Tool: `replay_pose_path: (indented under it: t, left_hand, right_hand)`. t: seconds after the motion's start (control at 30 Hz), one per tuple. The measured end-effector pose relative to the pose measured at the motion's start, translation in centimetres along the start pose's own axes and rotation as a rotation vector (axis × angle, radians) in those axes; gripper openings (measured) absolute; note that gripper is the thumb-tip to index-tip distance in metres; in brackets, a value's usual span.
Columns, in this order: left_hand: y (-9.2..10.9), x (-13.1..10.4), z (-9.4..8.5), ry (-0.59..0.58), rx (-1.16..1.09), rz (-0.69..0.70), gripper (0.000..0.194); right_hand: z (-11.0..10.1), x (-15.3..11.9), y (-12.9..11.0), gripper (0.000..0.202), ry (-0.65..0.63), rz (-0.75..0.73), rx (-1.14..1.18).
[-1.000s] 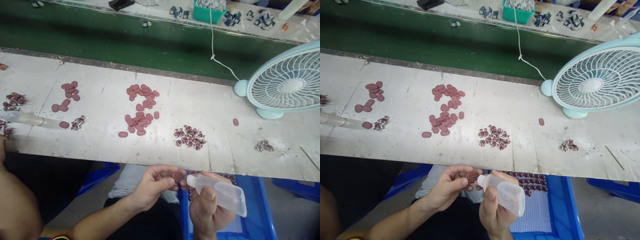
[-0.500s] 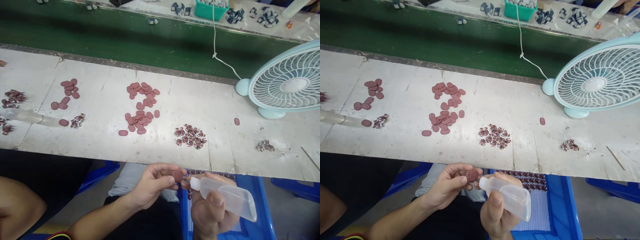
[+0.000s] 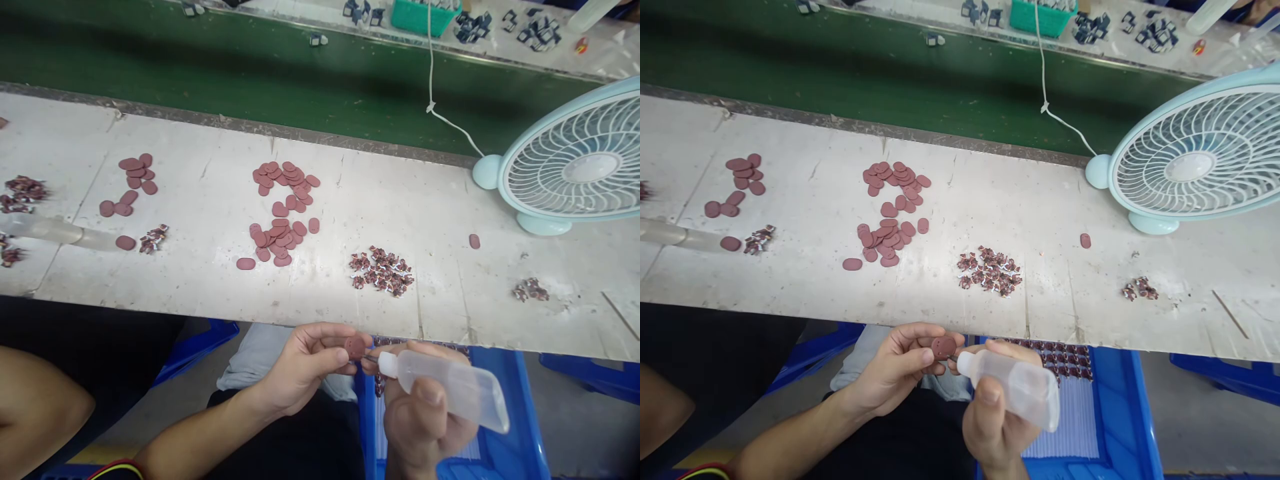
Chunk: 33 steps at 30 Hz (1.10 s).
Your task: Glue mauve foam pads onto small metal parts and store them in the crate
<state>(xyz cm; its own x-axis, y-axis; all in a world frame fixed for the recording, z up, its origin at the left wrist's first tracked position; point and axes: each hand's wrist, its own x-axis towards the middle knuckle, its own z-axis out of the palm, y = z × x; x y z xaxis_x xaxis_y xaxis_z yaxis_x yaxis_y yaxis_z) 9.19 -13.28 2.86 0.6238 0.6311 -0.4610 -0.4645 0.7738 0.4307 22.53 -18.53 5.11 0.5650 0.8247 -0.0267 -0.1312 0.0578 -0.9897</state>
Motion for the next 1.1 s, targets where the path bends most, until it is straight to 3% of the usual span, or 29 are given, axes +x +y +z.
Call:
replay_pose_path:
  t: [0.07, 0.13, 0.3, 0.37, 0.43, 0.5, 0.57, 0.67, 0.8, 0.9, 1.1]
  left_hand:
    - [0.1, 0.0, 0.0, -0.009, 0.000, 0.011, 0.022]
    - [0.3, -0.1, -0.1, -0.006, -0.002, 0.014, 0.021]
    - [0.7, -0.2, -0.1, 0.017, 0.004, 0.014, 0.020]
    - [0.9, -0.2, -0.2, 0.032, 0.009, 0.025, 0.019]
    - [1.0, -0.2, -0.3, 0.042, 0.011, 0.038, 0.018]
    - [1.2, -0.2, -0.4, 0.051, 0.010, 0.047, 0.018]
    - [1.4, -0.2, -0.6, 0.058, 0.009, 0.054, 0.018]
    - [1.5, -0.2, -0.8, 0.065, 0.013, 0.063, 0.019]
    - [1.5, -0.3, -0.8, 0.067, 0.025, 0.053, 0.020]
    - [1.4, -0.4, -0.7, 0.067, 0.031, 0.051, 0.019]
    - [1.3, -0.5, -0.8, 0.064, 0.032, 0.044, 0.018]
  right_hand:
    - [-1.0, 1.7, -0.7, 0.023, 0.108, 0.047, 0.154]
    - [-3.0, 4.3, -0.9, 0.027, 0.128, 0.249, 0.472]
    - [-9.8, 11.8, 2.4, 0.039, 0.127, 0.690, 1.636]
    - [-11.4, 13.4, 3.6, 0.036, 0.124, 0.715, 1.751]
    - [-11.7, 13.5, 3.9, 0.041, 0.110, 0.688, 1.753]
    - [-10.9, 12.3, 3.4, 0.052, 0.086, 0.581, 1.493]
    - [-9.3, 10.4, 2.5, 0.051, 0.090, 0.386, 0.900]
    - [-6.9, 8.4, 1.8, 0.028, 0.064, 0.117, -0.036]
    - [-5.6, 8.3, 2.2, 0.025, -0.173, -0.155, -0.954]
    - [-6.2, 8.7, 2.4, 0.026, -0.260, -0.173, -1.119]
    - [-7.4, 8.7, 1.6, 0.020, -0.290, -0.109, -1.138]
